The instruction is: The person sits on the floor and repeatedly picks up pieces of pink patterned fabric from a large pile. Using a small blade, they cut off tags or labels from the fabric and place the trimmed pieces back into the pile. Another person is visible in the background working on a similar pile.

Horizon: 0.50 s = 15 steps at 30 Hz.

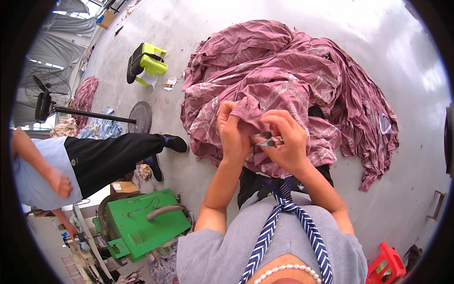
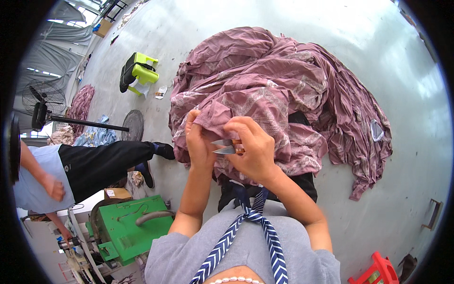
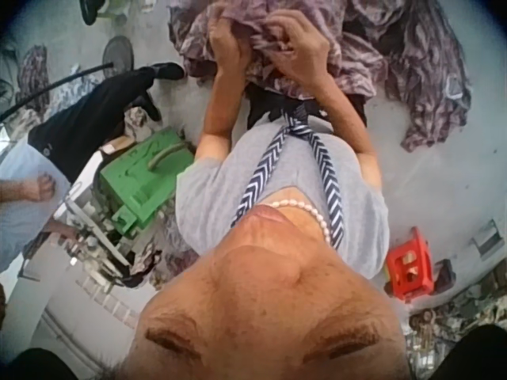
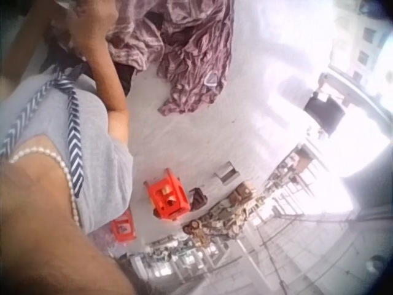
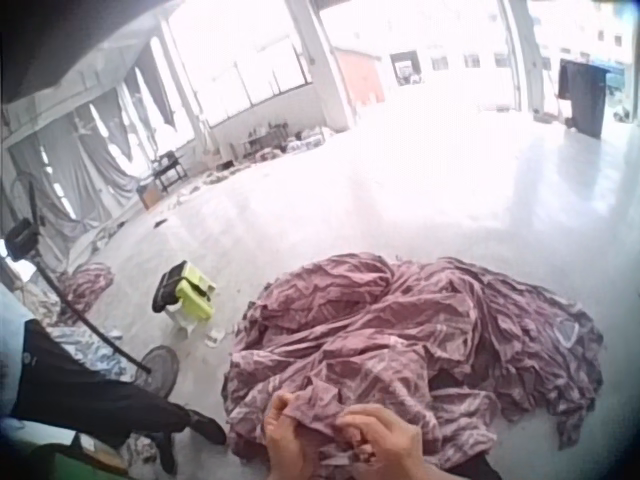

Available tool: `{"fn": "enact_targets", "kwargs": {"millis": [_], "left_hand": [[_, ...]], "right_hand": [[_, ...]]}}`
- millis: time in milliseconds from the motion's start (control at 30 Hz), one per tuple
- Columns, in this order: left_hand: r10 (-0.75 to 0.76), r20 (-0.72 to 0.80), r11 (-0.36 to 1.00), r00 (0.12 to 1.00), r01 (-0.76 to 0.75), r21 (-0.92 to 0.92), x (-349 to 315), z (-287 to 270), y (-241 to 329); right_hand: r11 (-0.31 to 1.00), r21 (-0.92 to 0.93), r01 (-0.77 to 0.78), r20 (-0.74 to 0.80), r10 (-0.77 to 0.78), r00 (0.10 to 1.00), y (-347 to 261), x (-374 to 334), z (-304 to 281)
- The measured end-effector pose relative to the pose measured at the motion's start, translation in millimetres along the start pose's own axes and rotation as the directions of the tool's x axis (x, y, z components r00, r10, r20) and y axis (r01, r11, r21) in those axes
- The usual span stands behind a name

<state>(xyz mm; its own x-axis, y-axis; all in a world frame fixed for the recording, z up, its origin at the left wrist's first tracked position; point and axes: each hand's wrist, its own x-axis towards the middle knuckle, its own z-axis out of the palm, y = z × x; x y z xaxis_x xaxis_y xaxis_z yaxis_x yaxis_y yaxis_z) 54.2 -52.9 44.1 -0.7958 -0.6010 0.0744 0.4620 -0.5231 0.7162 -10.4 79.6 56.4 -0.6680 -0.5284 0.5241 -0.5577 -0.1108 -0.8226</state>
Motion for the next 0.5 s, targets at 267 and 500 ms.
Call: {"fn": "enact_targets", "kwargs": {"millis": [267, 500], "left_hand": [[0.155, 0.168, 0.674, 0.974, -0.228, 0.703, 15.8, 7.0, 39.3], [-0.364, 0.035, 0.889, 0.931, 0.336, 0.311, 19.8, 21.7, 48.8]], "right_hand": [[0.787, 0.459, -0.413, 0.212, 0.355, 0.911, 14.5, 26.2, -32.8], [0.676, 0.610, -0.414, 0.198, 0.375, 0.906, 32.3, 39.3, -36.6]]}}
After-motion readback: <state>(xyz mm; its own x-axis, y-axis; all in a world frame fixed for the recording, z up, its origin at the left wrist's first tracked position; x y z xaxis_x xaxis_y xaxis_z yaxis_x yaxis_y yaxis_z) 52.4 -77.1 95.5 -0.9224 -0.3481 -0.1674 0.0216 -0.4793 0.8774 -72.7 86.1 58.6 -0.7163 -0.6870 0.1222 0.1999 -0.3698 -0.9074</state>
